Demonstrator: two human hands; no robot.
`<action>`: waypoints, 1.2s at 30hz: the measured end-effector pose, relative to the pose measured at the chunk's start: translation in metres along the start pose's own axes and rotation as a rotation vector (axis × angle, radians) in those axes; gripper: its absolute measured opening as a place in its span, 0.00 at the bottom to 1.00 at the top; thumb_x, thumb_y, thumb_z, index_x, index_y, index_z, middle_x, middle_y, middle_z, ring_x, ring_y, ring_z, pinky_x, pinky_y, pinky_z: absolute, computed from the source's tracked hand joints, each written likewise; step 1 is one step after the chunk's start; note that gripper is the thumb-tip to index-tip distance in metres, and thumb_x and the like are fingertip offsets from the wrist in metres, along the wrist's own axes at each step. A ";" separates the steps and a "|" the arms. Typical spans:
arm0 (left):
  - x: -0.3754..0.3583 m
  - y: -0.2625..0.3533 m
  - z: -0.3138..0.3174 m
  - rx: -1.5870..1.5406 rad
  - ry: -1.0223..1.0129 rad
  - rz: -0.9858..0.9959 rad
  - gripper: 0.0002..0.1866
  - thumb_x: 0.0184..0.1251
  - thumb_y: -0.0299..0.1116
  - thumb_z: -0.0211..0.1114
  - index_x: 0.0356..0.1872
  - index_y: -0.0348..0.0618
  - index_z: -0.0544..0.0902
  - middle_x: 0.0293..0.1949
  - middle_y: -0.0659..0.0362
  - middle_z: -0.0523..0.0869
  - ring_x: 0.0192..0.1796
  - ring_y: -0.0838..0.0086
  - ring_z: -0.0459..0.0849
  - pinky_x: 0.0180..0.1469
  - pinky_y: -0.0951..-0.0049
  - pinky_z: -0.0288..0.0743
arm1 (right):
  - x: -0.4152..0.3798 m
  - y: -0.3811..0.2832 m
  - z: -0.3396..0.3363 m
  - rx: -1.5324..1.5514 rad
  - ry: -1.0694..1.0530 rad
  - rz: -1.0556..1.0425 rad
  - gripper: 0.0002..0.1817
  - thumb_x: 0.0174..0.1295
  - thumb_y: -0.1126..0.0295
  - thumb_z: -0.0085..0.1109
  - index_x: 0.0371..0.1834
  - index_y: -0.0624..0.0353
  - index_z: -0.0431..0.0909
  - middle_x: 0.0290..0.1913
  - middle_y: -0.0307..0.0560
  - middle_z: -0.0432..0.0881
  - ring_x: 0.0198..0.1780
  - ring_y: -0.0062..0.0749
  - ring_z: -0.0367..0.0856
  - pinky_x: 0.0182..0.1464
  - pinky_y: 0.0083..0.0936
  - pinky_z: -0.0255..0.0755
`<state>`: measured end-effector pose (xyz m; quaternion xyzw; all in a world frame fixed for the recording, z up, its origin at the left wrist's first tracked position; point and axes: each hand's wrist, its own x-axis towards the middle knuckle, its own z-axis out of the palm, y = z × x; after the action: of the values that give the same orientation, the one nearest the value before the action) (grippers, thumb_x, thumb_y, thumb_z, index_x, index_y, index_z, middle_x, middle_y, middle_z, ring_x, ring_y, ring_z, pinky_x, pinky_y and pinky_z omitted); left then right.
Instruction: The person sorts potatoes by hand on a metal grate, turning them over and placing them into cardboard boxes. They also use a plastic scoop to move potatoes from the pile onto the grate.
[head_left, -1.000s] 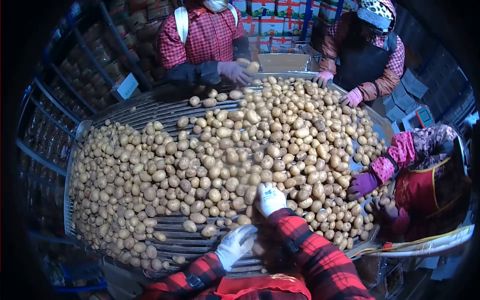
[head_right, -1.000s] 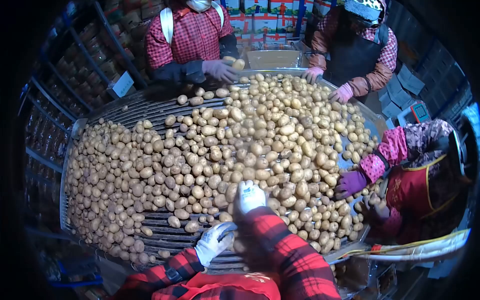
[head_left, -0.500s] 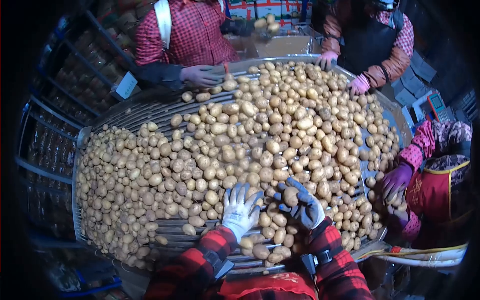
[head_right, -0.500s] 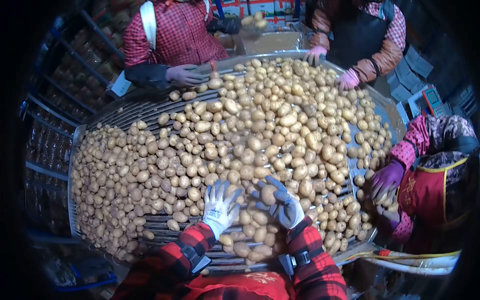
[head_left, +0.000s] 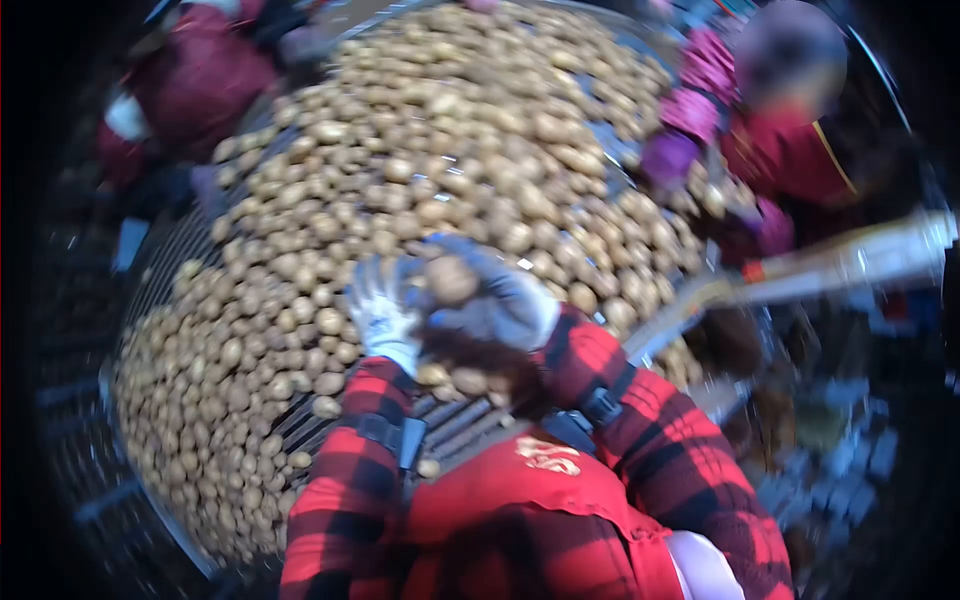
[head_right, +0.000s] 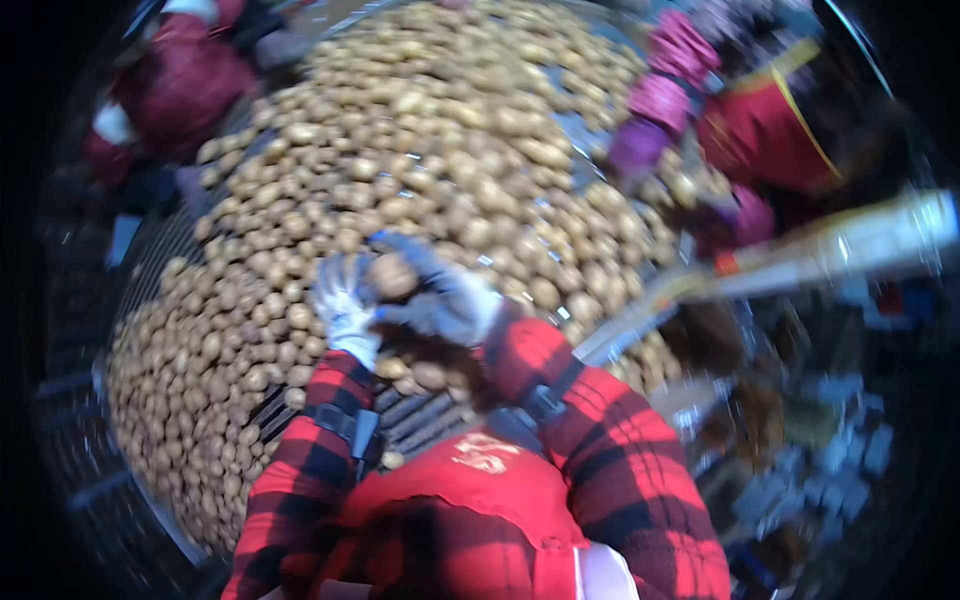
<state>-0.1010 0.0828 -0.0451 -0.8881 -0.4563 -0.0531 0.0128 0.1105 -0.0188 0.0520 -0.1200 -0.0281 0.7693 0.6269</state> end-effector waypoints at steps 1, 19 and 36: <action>-0.003 -0.004 0.007 0.001 0.089 0.036 0.41 0.61 0.47 0.73 0.79 0.59 0.74 0.83 0.51 0.67 0.87 0.47 0.57 0.85 0.37 0.50 | -0.020 0.017 0.014 -0.108 0.048 0.003 0.26 0.83 0.60 0.57 0.80 0.54 0.69 0.70 0.51 0.79 0.65 0.45 0.85 0.62 0.45 0.86; 0.018 -0.033 0.042 -0.040 0.113 0.123 0.36 0.73 0.56 0.66 0.79 0.57 0.72 0.77 0.39 0.71 0.80 0.36 0.63 0.81 0.36 0.59 | -0.536 0.020 -0.126 -1.277 1.655 -0.795 0.24 0.72 0.75 0.68 0.70 0.60 0.78 0.54 0.46 0.88 0.57 0.32 0.87 0.63 0.33 0.82; -0.071 0.009 -0.013 -0.114 -0.139 -0.026 0.41 0.73 0.52 0.66 0.86 0.63 0.65 0.87 0.49 0.58 0.87 0.40 0.53 0.85 0.38 0.51 | -0.280 -0.076 -0.094 -1.367 0.963 -0.657 0.23 0.72 0.68 0.65 0.69 0.60 0.81 0.65 0.52 0.84 0.62 0.40 0.85 0.67 0.37 0.78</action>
<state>-0.1356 0.0193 -0.0397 -0.8830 -0.4637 -0.0177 -0.0702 0.2555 -0.2851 0.0173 -0.7625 -0.2468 0.2328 0.5510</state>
